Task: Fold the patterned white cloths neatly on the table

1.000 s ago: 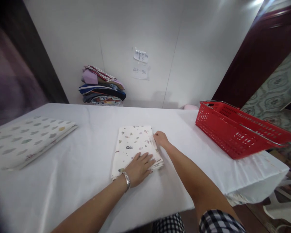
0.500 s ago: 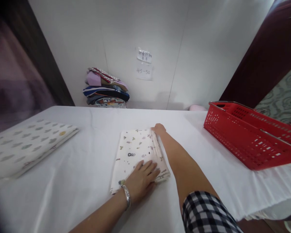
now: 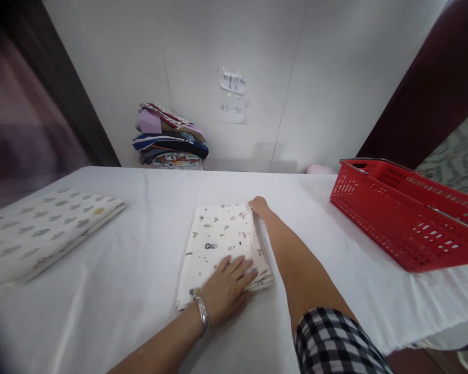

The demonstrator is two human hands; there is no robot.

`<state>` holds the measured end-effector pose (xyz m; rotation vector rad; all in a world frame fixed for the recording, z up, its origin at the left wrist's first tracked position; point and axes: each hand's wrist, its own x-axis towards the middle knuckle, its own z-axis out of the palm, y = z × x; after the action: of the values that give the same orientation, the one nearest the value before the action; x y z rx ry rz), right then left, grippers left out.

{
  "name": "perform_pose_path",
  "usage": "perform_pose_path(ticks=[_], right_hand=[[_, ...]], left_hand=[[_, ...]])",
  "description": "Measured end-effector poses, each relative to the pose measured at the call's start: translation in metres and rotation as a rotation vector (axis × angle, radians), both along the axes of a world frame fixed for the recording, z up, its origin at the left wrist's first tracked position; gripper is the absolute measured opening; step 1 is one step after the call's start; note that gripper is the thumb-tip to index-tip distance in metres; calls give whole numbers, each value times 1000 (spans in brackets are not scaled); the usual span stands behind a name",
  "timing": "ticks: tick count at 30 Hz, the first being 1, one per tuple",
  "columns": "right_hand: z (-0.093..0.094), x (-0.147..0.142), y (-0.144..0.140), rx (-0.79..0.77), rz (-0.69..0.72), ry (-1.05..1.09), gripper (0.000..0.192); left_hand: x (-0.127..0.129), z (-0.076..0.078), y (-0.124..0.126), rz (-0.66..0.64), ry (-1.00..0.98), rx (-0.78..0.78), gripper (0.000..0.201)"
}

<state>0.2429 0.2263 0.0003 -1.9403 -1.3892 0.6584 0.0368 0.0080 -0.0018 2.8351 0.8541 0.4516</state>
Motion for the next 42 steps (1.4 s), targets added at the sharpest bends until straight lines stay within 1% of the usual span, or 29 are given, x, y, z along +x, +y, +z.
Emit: perform_pose_path(ticks=[5,9,13,19,22,24,27,29,31,33,34,35,36,37,38,39,42], right_hand=[[-5,3,1,16,14,202,8],[-10,2,0,29,-7,308,11],[-13,-1,-4,46,-24,363,12],[-9,-5,-12,49,-17,349,12],[-7,-5,-14,43,8,291,13],[-3,-4,-14,58,10,228,17],[8,-5,-19,124,-11,127,27],[18,-14,-30,196,8,51,33],[26,-31,-53,301,124,-78,39],[30,-54,-81,393,353,-244,46],[31,-65,-94,400,486,-308,50],[30,-74,-106,383,617,-359,55],[28,-82,-114,352,705,-395,59],[25,-86,-118,303,758,-422,64],[23,-86,-118,243,765,-445,67],[20,-84,-116,176,731,-471,70],[12,-65,-98,-12,541,-567,73]], left_hand=[[-1,1,0,1,12,-7,43],[-1,-1,0,7,13,-4,43],[0,0,0,9,13,-7,44],[0,2,0,5,10,-10,43],[0,3,0,4,15,-6,43],[-1,2,0,5,16,3,43],[0,2,0,8,16,14,43],[0,1,0,6,16,16,43],[0,1,0,2,14,16,44],[0,2,0,2,8,21,44],[0,3,0,1,3,24,43],[0,3,0,0,-2,26,43],[0,3,0,-3,-6,30,43],[0,3,0,-4,-7,33,43],[1,3,0,-5,-6,36,43],[1,2,0,-4,-3,40,43],[1,-2,1,2,12,47,44]])
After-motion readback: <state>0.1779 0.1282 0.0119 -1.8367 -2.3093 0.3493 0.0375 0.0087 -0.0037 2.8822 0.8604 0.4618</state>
